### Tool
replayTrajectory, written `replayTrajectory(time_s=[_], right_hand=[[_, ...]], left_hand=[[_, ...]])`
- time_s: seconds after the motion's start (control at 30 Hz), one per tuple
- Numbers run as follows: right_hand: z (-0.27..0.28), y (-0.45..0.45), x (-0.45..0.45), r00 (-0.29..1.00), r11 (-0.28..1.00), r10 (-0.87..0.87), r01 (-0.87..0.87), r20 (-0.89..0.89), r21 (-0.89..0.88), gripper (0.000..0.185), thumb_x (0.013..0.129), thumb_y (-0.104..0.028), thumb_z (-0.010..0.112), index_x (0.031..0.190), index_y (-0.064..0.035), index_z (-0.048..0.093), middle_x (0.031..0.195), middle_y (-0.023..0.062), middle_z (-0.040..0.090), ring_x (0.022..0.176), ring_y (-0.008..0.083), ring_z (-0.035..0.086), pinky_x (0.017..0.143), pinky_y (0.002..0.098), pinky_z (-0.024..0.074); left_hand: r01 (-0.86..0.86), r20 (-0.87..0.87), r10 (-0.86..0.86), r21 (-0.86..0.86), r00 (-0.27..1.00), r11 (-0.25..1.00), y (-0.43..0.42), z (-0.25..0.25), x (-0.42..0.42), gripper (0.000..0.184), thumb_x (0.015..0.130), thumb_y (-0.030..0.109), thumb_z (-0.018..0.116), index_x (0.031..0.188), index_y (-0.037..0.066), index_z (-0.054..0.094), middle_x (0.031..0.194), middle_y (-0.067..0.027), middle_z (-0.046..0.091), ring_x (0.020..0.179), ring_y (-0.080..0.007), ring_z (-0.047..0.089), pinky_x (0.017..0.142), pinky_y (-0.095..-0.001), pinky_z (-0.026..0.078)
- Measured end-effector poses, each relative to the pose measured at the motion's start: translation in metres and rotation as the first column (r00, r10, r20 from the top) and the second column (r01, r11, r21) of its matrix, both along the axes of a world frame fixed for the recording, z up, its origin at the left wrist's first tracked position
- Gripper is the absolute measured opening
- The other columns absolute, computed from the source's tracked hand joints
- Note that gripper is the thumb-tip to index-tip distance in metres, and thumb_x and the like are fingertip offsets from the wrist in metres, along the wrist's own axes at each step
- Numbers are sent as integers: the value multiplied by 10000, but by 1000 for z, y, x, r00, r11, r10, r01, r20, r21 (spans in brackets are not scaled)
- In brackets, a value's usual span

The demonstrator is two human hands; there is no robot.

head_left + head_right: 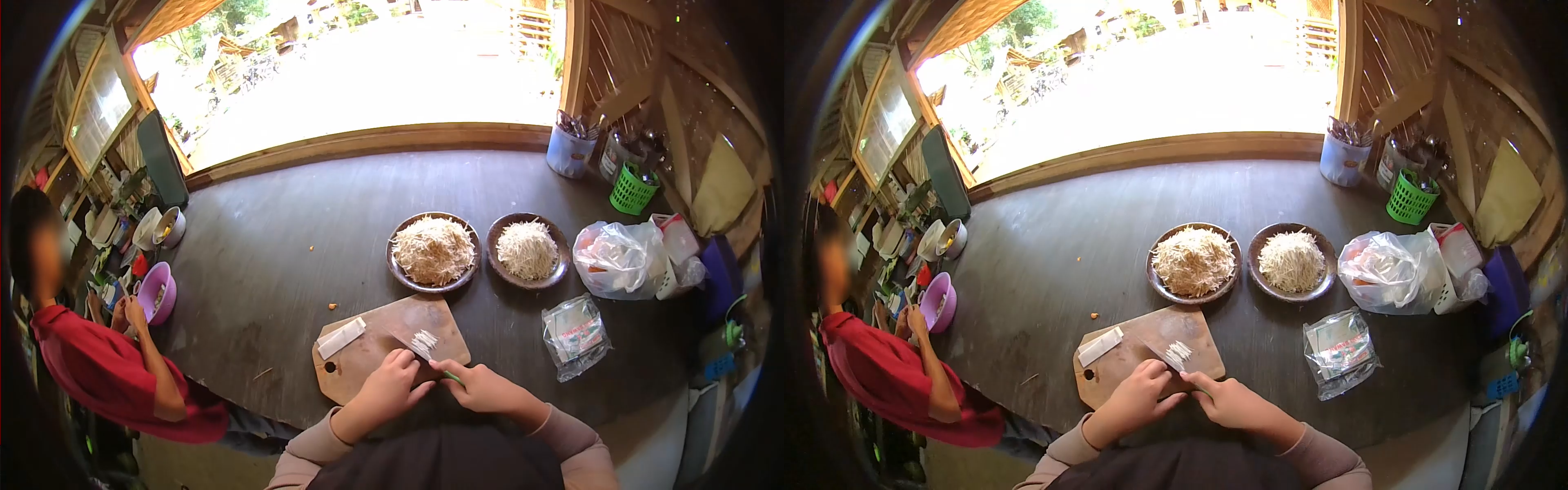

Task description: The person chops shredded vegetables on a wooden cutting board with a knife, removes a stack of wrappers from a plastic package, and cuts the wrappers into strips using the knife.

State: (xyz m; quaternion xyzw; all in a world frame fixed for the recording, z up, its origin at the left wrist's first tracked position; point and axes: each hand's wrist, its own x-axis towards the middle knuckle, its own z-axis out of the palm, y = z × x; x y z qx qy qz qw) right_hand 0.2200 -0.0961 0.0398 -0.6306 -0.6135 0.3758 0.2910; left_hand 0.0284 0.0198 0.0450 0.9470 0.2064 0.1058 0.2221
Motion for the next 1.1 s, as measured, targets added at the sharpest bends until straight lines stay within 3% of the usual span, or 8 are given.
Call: replayTrajectory(time_s=[0.23,0.4,0.63,0.83,1.03,1.1], right_hand=[[7,1,5,1000,1000,23,-23,-14,-10,423,982,-198,558,1397,-215,475,808,262,666,715,463,656,624,505,525],[-5,5,1,1000,997,14,-15,13,80,422,986,-204,559,1399,-220,474,756,259,650,676,453,652,602,508,508],[9,1,4,999,999,45,-45,22,-2,422,983,-187,561,1395,-219,480,729,261,632,640,449,642,553,496,496],[-7,7,-4,999,992,2,-8,41,126,417,988,-198,552,1397,-220,480,748,255,648,673,440,657,608,486,519],[11,2,0,1000,998,20,-20,-8,-56,436,986,-178,549,1413,-228,475,749,262,641,677,447,650,613,486,521],[-6,7,-4,1000,995,10,-10,1,97,451,983,-173,555,1421,-233,469,757,262,647,685,447,656,635,481,526]], left_hand=[[17,-16,-17,-5,1000,1000,3,-2,-1,379,875,306,705,996,-48,642,1109,-199,579,1133,-370,537,961,-431,477],[6,8,-6,-12,1000,1000,0,2,0,375,877,303,705,979,-52,643,1099,-201,583,1120,-369,541,958,-430,477],[17,52,-16,-24,999,1000,2,-1,-2,366,872,295,725,975,-47,644,1066,-200,582,1064,-377,560,934,-436,478],[16,67,-14,-24,998,1000,1,3,0,371,876,290,720,998,-51,637,1073,-202,578,1058,-381,564,935,-430,481],[27,53,-26,-12,998,1000,3,0,-3,378,877,301,721,1024,-37,636,1079,-195,576,1061,-375,565,939,-430,481],[31,55,-30,-21,998,999,2,2,-2,381,878,304,721,1028,-35,636,1081,-196,576,1058,-375,568,937,-431,483]])
